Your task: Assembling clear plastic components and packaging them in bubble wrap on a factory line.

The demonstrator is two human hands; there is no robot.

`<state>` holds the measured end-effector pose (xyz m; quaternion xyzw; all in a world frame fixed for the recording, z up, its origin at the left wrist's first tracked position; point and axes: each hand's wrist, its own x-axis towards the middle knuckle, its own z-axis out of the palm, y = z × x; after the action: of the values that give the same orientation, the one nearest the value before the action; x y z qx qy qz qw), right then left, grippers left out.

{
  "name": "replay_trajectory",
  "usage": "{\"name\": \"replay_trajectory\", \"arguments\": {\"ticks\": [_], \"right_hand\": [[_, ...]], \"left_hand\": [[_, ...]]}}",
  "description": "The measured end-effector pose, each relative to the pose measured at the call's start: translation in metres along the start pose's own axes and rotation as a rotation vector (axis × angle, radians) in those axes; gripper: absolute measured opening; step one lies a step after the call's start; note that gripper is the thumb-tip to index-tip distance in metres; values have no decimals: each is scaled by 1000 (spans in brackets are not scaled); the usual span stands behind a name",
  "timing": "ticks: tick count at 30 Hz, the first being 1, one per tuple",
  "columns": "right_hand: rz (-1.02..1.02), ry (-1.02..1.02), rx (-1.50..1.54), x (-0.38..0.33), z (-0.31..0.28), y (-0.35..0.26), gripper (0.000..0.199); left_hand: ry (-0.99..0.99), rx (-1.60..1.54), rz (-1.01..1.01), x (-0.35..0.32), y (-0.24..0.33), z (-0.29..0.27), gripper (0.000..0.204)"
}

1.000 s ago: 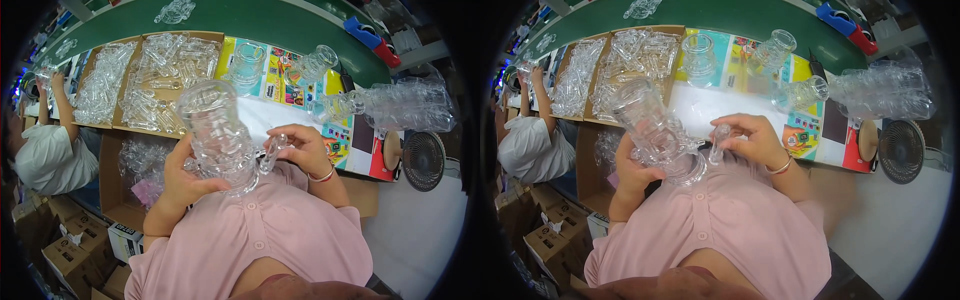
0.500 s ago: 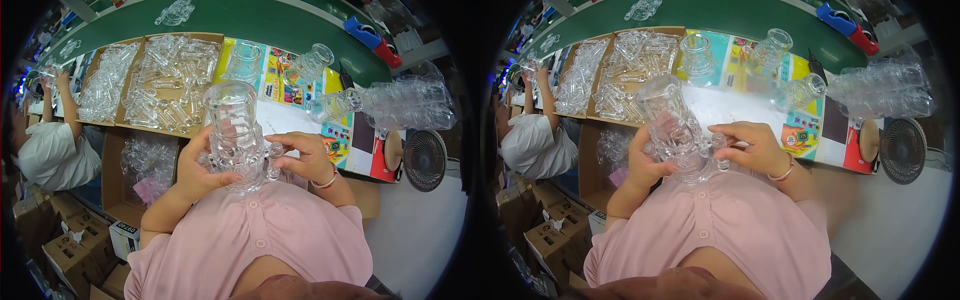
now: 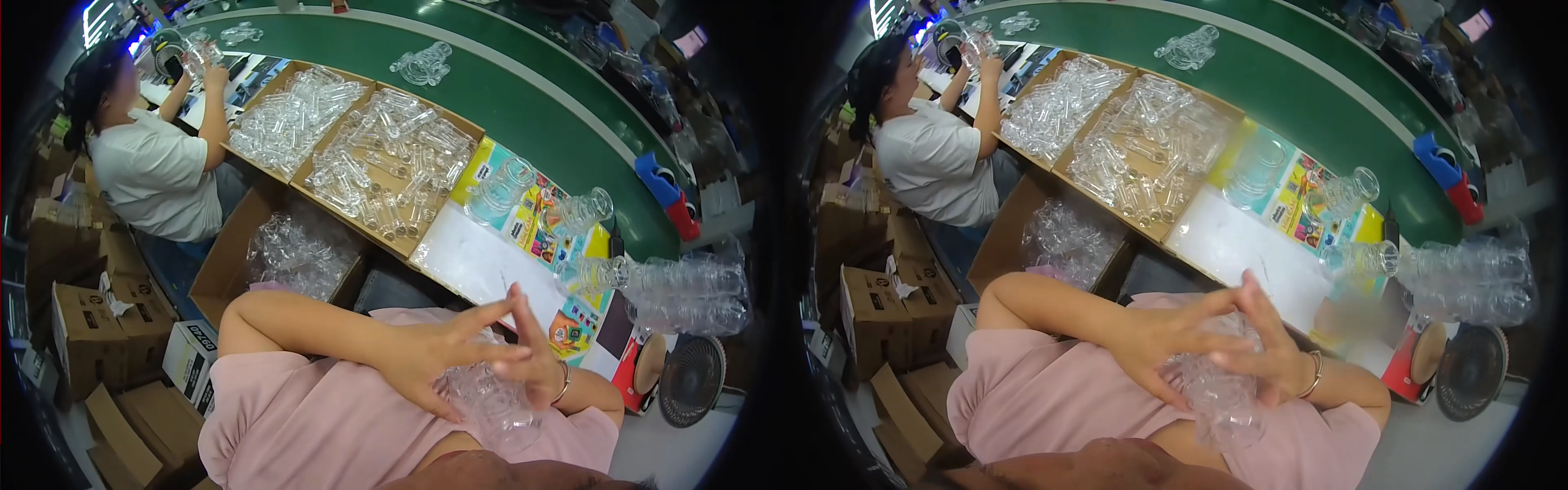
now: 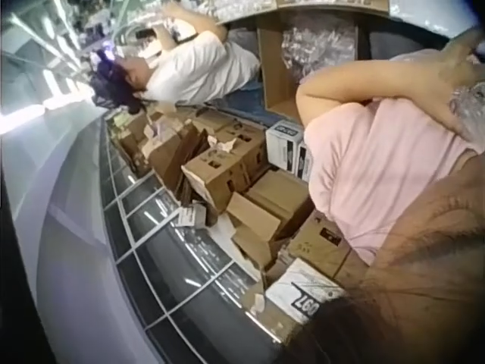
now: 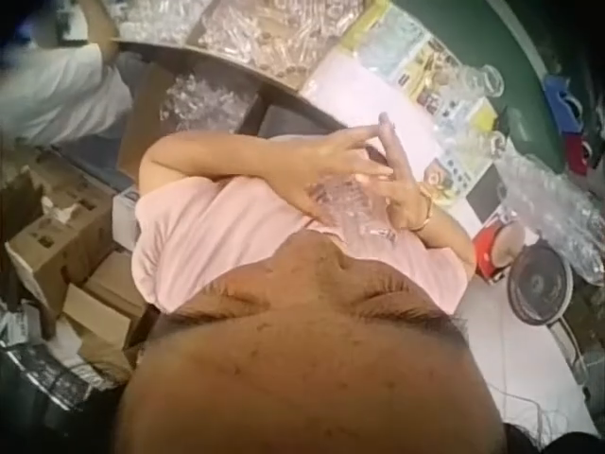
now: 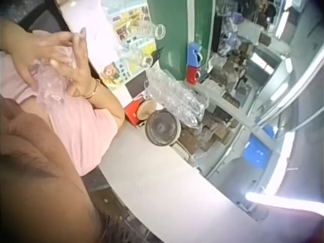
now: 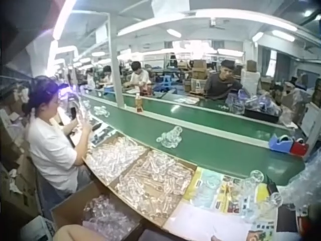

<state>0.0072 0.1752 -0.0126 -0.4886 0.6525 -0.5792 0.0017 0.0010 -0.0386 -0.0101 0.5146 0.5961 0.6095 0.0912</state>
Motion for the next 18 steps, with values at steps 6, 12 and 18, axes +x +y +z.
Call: {"name": "replay_trajectory", "arguments": {"ticks": [6,12,18], "right_hand": [[49,-257,172,5,6,3,66],[1076,402,866,21,4,50,54],[843,463,775,35,7,64,68]], "left_hand": [[52,63,-28,-21,2,13,80],[422,-991,-705,-16,-46,-19,55],[638,-1177,-631,-35,-51,-25,55]]}}
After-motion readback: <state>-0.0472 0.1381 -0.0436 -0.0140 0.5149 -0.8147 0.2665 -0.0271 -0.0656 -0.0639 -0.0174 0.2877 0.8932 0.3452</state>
